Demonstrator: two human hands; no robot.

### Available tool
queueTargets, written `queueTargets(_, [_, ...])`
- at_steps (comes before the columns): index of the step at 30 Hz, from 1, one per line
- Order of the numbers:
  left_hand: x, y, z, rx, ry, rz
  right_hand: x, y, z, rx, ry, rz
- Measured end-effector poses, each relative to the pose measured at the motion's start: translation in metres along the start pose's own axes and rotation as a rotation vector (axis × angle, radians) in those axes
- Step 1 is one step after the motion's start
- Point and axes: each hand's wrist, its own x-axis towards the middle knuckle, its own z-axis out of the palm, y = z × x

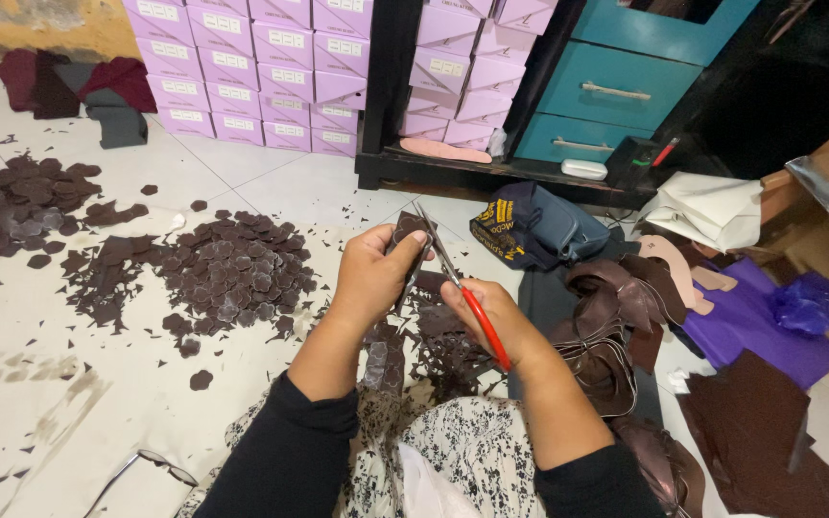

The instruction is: The person sits on the floor and uses red-handled scissors to cut flower-shaped pieces from a dark brown sheet. The cut shapes accumulate in a pile on the floor as the person continues cutting along the pre-drawn outlines.

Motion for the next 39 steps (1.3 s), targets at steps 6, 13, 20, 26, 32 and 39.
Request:
queueTargets(6, [0.005,0.003,-0.016,0.032,-0.144,-0.062,-0.007,0.000,-0.010,-0.045,-0.071,0.014])
queueTargets(13, [0.010,0.006,-0.026,0.071,-0.202,-0.124,-0.005,0.001,-0.010,-0.111,-0.083,-0.099])
queueTargets(20, [0.006,0.006,-0.021,0.062,-0.196,-0.173,-0.009,-0.002,-0.005,0.100,-0.163,0.047])
queueTargets(26, [0.005,0.006,-0.016,0.007,-0.206,-0.187,-0.008,-0.002,-0.006,0.260,-0.220,0.070])
queueTargets(32, [0.003,0.003,-0.013,-0.040,-0.185,-0.158,-0.010,-0.004,-0.006,0.283,-0.211,0.092])
queueTargets(39, [0.003,-0.002,0.002,-0.113,-0.097,-0.151,-0.008,-0.004,-0.002,0.379,-0.170,0.072])
